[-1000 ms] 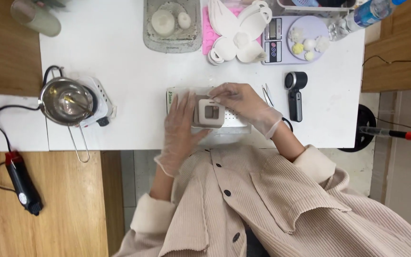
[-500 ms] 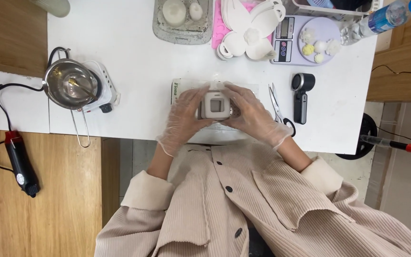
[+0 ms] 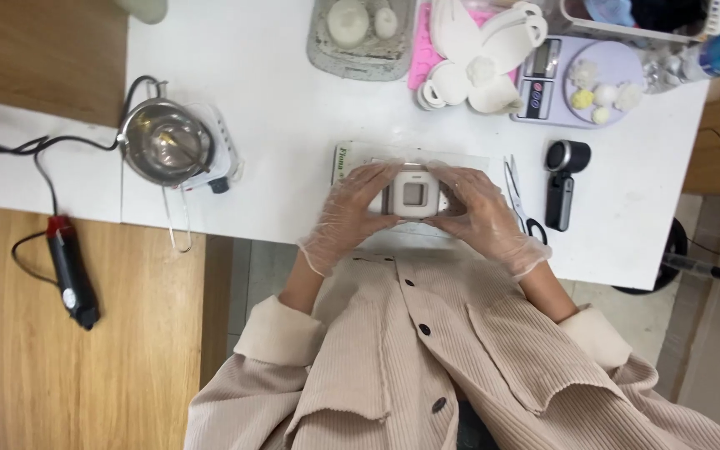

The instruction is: The person presses white wax pieces into a square candle mold on the worktable, stirs melted wax in a metal pot on a small hot plate, and uses a heat gun on the molded pieces. They lift molded candle shapes from the mold and arrange them on a perforated tray, repeating the molding cycle.

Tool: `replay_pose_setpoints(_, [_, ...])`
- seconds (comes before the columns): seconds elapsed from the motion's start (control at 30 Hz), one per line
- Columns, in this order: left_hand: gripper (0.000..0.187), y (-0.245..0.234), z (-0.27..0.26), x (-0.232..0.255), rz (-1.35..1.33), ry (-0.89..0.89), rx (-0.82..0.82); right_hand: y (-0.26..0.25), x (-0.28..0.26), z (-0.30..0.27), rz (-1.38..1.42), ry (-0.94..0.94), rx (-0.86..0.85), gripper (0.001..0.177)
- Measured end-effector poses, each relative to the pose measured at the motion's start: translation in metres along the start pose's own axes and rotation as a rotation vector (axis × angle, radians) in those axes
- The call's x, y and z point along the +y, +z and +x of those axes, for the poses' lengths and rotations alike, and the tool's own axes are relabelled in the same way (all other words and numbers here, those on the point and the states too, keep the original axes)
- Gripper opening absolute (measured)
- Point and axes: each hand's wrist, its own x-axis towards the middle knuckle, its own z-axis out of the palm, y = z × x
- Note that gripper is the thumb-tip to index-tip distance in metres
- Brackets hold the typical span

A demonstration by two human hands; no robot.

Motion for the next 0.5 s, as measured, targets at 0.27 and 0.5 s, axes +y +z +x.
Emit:
replay_pose_setpoints(0.27, [0.088,-0.010,0.006,-0.002,-0.002,0.004,-0.077,0.007,0.000,-0.004,0.122,0.098,0.020,0.074])
replay_pose_setpoints(0.5, [0.087,-0.016,0.007,0.000,-0.007,0.011,-0.094,0.024,0.006,-0.011,0.234,0.163,0.081,0.071])
